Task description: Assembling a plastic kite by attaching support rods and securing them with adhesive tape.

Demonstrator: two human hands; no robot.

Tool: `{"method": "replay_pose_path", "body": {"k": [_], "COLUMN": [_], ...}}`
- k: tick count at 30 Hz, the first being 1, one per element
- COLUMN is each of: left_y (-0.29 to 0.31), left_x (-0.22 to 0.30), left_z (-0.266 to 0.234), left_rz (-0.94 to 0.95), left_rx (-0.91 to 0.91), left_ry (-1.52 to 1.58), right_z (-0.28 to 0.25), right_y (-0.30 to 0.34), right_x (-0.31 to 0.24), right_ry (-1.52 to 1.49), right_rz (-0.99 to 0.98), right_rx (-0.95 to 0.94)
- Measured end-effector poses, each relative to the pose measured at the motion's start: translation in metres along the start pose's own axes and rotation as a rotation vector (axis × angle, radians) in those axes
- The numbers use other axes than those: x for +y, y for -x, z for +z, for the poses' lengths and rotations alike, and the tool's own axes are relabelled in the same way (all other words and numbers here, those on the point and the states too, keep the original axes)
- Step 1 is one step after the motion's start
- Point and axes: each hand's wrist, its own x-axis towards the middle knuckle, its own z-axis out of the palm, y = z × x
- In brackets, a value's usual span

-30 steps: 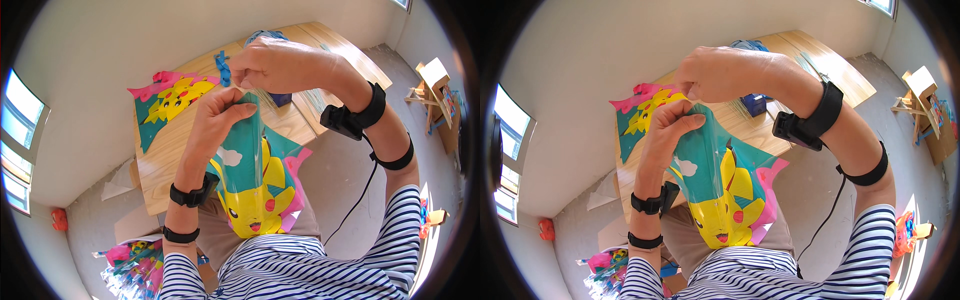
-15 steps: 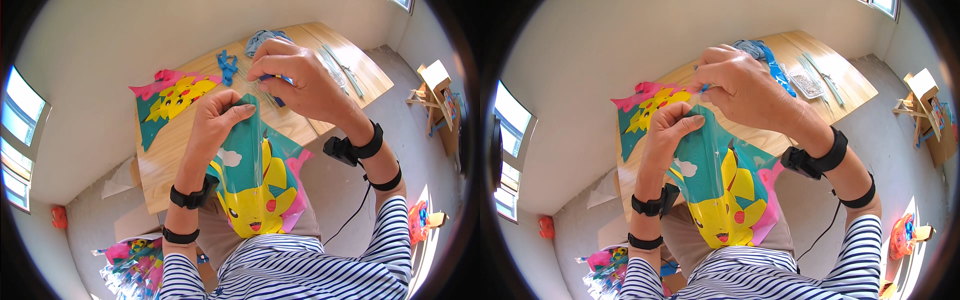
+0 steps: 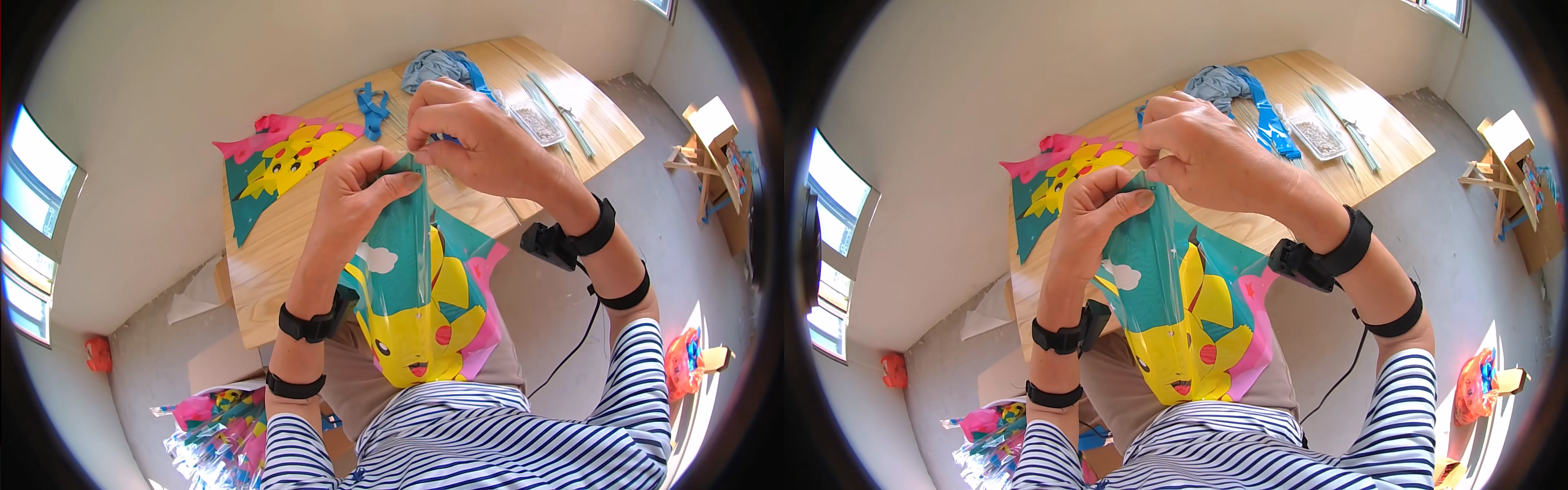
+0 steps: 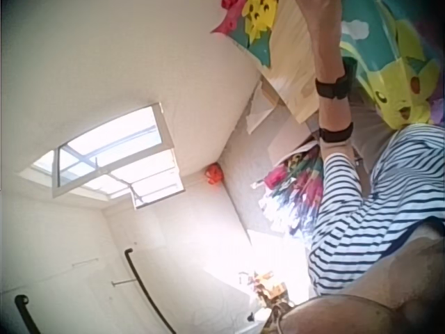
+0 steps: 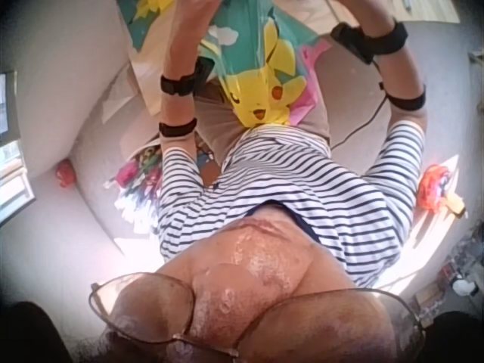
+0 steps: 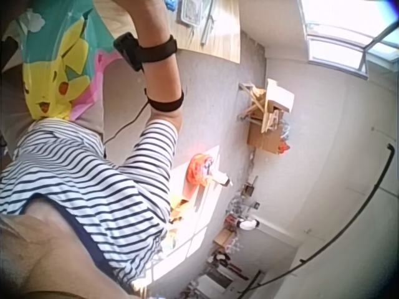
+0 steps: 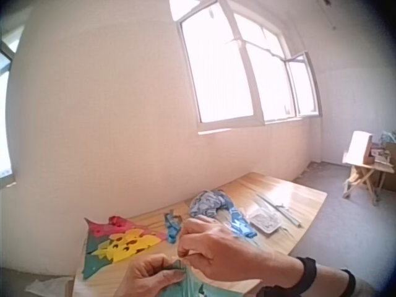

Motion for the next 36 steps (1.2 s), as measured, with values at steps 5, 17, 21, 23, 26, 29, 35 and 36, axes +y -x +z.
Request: {"method": "replay_pose_path", "body": {"k": [5,17,21,23,26,29,35,36], "left_y": [0.003,-0.005,-0.003,-0.002,-0.001,0.001,0.000,-0.001], "left_x": [0.002,0.006,0.009,0.009,0.008,0.008,0.009,0.008], "left_z": [0.002,-0.007,-0.005,-0.005,-0.006,-0.006,-0.011,-0.013], "left_rz": [0.006,0.129,0.091,0.075,0.088,0.097,0.167,0.167], "left_rx": [0.022,0.068,0.096,0.100,0.101,0.132,0.097,0.089], "left_ry": [-0.034,-0.095,-0.117,-0.110,-0.115,-0.073,-0.025,-0.028], "right_z": [0.002,0.008,0.007,0.006,0.008,0.011,0.017,0.019], "right_y": [0.001,-0.001,-0.002,-0.002,-0.001,-0.005,-0.004,-0.005], "right_x": [0.003,0.002,0.004,0.003,-0.001,-0.005,-0.005,-0.005], "right_ry": [-0.013,0.002,-0.208,-0.299,-0.333,-0.333,-0.341,-0.381], "right_rz": [-0.029,-0.013,0.141,0.213,0.236,0.256,0.279,0.319], "right_rx": [-0.051,-0.072,-0.061,-0.096,-0.168,-0.148,-0.122,-0.135]}}
